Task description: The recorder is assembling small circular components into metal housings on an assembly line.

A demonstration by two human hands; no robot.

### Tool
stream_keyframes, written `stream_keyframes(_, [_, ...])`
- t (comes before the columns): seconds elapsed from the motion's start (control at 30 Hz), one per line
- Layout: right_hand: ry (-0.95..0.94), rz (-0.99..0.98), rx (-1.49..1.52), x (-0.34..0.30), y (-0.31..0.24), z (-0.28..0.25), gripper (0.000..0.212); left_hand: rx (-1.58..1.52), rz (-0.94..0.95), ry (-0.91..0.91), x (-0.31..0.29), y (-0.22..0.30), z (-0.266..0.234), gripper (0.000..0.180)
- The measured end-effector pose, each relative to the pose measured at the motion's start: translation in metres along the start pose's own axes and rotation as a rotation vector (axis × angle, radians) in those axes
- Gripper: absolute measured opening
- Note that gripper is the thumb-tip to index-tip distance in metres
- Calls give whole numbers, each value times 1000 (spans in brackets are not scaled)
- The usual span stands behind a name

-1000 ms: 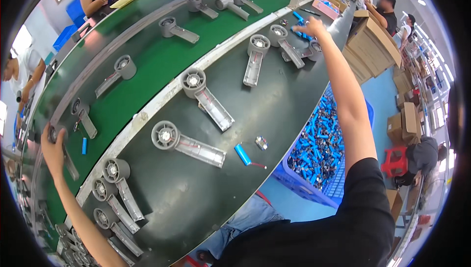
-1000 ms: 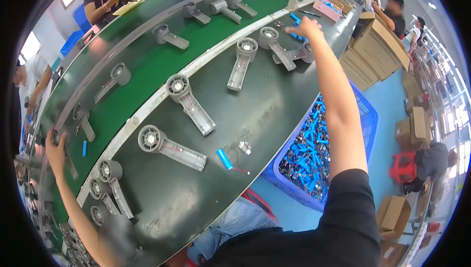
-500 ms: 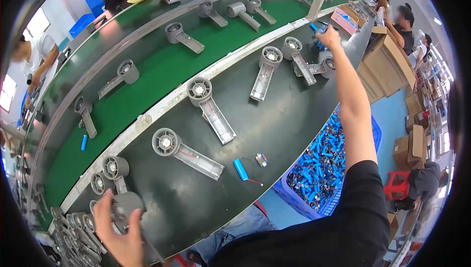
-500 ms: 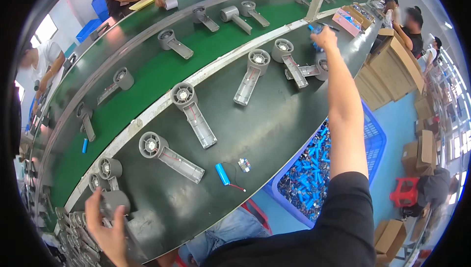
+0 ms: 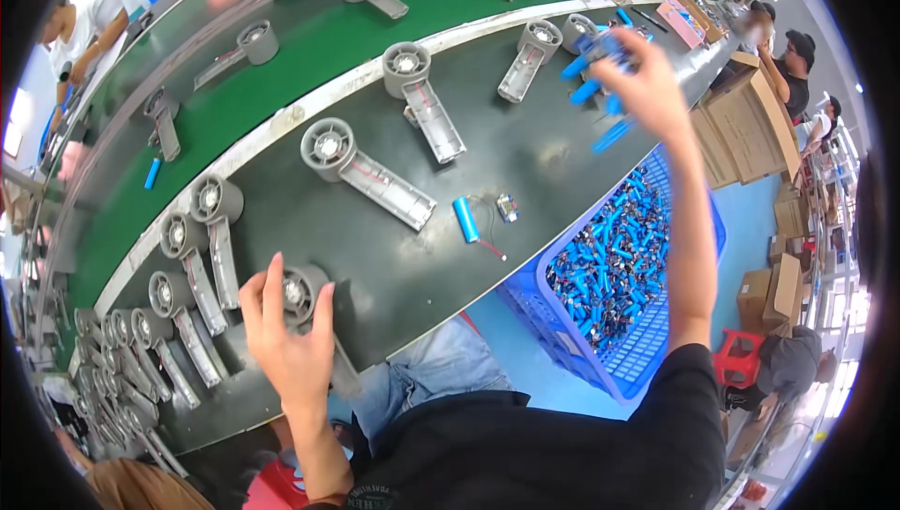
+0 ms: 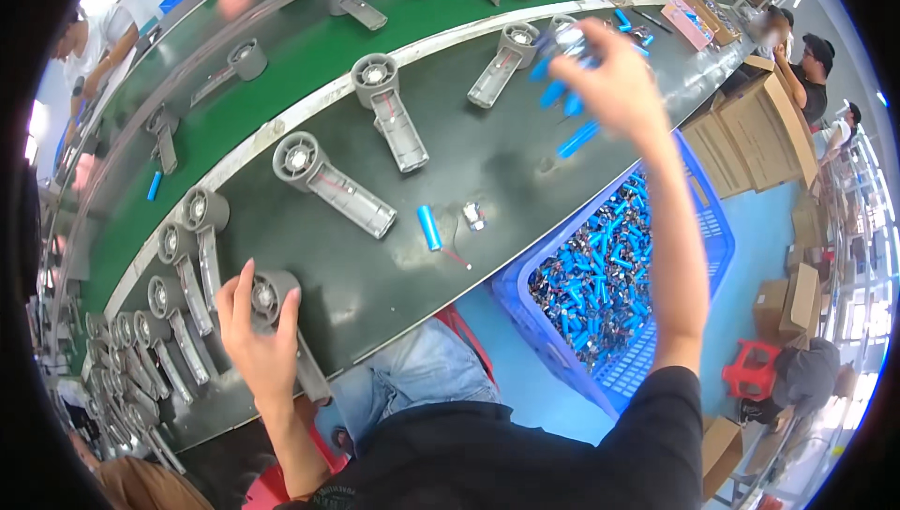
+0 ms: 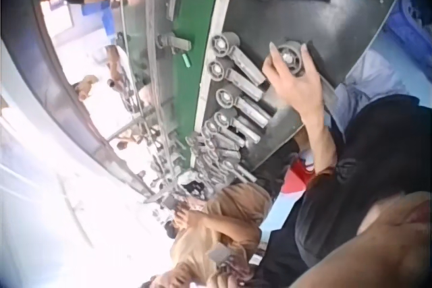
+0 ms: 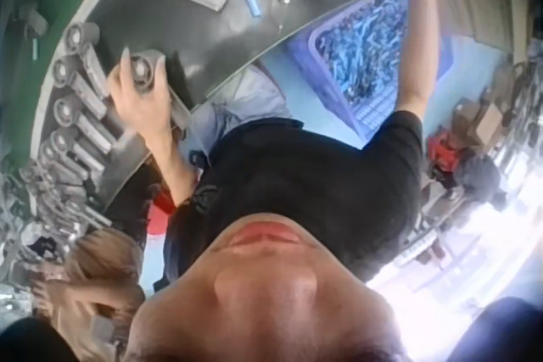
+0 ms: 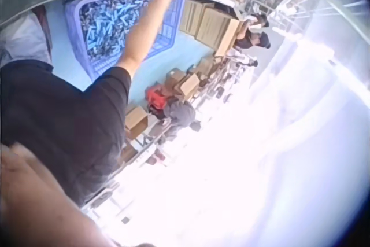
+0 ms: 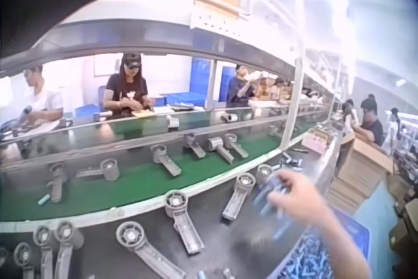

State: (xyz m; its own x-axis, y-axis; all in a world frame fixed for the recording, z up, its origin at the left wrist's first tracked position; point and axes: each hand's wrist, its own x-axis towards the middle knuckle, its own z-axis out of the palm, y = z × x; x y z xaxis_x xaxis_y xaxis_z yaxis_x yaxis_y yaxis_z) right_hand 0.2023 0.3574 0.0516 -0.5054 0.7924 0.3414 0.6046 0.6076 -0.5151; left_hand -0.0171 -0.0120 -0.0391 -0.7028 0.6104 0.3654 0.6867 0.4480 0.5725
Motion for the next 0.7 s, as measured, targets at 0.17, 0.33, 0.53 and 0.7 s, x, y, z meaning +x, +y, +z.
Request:
stream_keyframes(0.17, [-129,-66,33,-56,-20,83,43,-55,90,107,-2,-1,12,55])
stream_keyframes(0.33, [174,-365,-131,-61,-29,86,28,-106,62,22,-6,2,4,59])
stream_keyframes(0.53, [-55,-96,335,-57,-37,72,28,-133,82,-10,-5,-7,9,58])
stream_keyframes(0.7, [66,-55,660,-52,-40,57,23,-136,82,-33,-4,-8,7,58])
